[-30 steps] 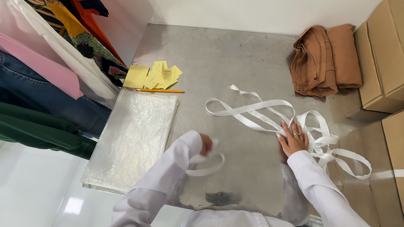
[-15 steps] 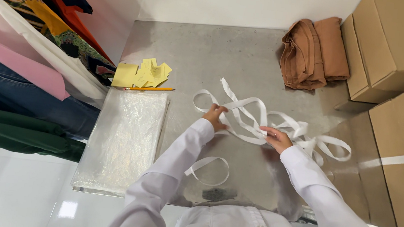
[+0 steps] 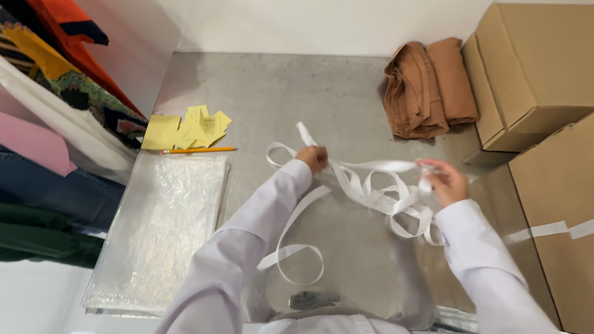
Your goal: The person untangles a long white ribbon on a table, then picks up a cardboard box and ties the ribbon around it. They place a yellow sticky note on the box and continue to adjust the ribbon.
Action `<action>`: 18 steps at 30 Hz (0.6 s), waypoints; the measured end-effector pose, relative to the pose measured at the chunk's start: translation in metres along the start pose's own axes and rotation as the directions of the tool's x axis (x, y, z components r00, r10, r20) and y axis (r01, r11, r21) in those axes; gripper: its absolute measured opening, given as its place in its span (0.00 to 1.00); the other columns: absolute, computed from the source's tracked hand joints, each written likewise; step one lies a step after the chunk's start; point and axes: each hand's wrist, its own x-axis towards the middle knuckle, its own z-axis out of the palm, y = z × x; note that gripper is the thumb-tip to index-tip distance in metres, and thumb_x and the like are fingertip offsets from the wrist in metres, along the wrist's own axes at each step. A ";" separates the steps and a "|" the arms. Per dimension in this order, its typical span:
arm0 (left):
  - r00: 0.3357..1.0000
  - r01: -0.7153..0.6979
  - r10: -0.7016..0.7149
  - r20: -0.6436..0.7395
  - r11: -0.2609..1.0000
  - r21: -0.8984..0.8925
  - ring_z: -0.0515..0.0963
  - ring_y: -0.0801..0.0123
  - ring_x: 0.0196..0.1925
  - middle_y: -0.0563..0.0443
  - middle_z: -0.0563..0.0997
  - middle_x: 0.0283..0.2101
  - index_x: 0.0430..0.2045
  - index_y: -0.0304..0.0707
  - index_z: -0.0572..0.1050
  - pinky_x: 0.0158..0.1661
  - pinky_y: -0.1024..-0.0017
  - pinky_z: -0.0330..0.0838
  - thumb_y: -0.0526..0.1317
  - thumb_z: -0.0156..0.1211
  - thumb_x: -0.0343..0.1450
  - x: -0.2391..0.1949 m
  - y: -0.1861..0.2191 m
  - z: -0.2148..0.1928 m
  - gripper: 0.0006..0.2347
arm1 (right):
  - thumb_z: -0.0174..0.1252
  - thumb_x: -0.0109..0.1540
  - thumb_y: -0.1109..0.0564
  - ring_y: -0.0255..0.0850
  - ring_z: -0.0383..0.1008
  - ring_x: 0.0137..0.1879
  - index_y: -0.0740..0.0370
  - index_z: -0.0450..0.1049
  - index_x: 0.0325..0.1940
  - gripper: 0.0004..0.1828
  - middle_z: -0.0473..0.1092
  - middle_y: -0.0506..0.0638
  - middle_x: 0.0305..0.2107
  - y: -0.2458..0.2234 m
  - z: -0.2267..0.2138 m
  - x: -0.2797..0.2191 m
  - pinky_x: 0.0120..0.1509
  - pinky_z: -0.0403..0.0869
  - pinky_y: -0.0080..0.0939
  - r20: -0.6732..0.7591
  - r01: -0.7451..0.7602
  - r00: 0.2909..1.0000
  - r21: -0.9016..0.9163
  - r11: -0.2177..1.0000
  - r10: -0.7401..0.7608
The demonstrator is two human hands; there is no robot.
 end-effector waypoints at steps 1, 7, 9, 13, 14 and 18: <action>1.000 -0.010 0.010 -0.003 1.000 0.002 0.85 0.59 0.43 0.56 0.82 0.32 0.26 0.56 0.77 0.47 0.63 0.79 0.42 0.71 0.63 0.003 0.004 -0.018 0.06 | 0.58 0.60 0.68 0.42 0.77 0.40 0.58 0.79 0.54 0.19 0.73 0.52 0.43 0.003 -0.013 0.010 0.42 0.78 0.39 -0.008 0.006 1.000 0.000 1.000 -0.006; 0.895 -0.032 -0.384 -0.225 0.448 -0.893 0.86 0.56 0.33 0.38 0.77 0.37 0.40 0.37 0.69 0.37 0.69 0.85 0.36 0.60 0.72 0.018 0.017 -0.106 0.08 | 0.46 0.69 0.73 0.57 0.76 0.50 0.68 0.70 0.62 0.18 0.68 0.69 0.57 -0.005 -0.074 0.040 0.56 0.78 0.51 -0.309 0.388 0.879 0.017 0.922 -0.364; 0.802 -0.085 -0.547 -0.241 0.294 -0.952 0.88 0.60 0.34 0.36 0.82 0.39 0.37 0.41 0.64 0.34 0.74 0.81 0.41 0.52 0.72 0.012 0.020 -0.123 0.07 | 0.47 0.69 0.73 0.52 0.75 0.60 0.64 0.63 0.68 0.23 0.61 0.59 0.66 -0.024 -0.075 0.028 0.62 0.71 0.39 -0.412 0.402 0.786 -0.225 0.888 -0.460; 0.810 0.117 -0.497 -0.311 0.657 -0.745 0.69 0.54 0.68 0.28 0.66 0.65 0.63 0.34 0.57 0.62 0.61 0.65 0.53 0.62 0.66 0.029 -0.027 -0.088 0.34 | 0.51 0.68 0.72 0.55 0.68 0.66 0.59 0.56 0.75 0.32 0.53 0.56 0.70 0.005 -0.074 0.027 0.66 0.70 0.50 -0.358 0.354 0.832 -0.246 0.902 -0.424; 0.820 0.180 -0.487 -0.302 0.719 -0.671 0.71 0.47 0.66 0.28 0.63 0.65 0.61 0.38 0.59 0.62 0.56 0.68 0.52 0.66 0.68 0.024 -0.029 -0.082 0.32 | 0.53 0.66 0.74 0.62 0.65 0.66 0.65 0.56 0.74 0.33 0.51 0.62 0.69 0.014 -0.072 0.028 0.66 0.71 0.54 -0.305 0.393 0.843 -0.213 0.894 -0.443; 0.861 0.227 -0.406 -0.308 0.846 -0.482 0.79 0.45 0.55 0.38 0.66 0.57 0.51 0.47 0.66 0.54 0.56 0.77 0.41 0.68 0.68 0.017 -0.021 -0.045 0.19 | 0.54 0.65 0.74 0.52 0.73 0.53 0.66 0.62 0.70 0.29 0.61 0.63 0.65 0.011 -0.050 0.017 0.50 0.78 0.42 -0.193 0.243 0.954 0.051 0.969 -0.229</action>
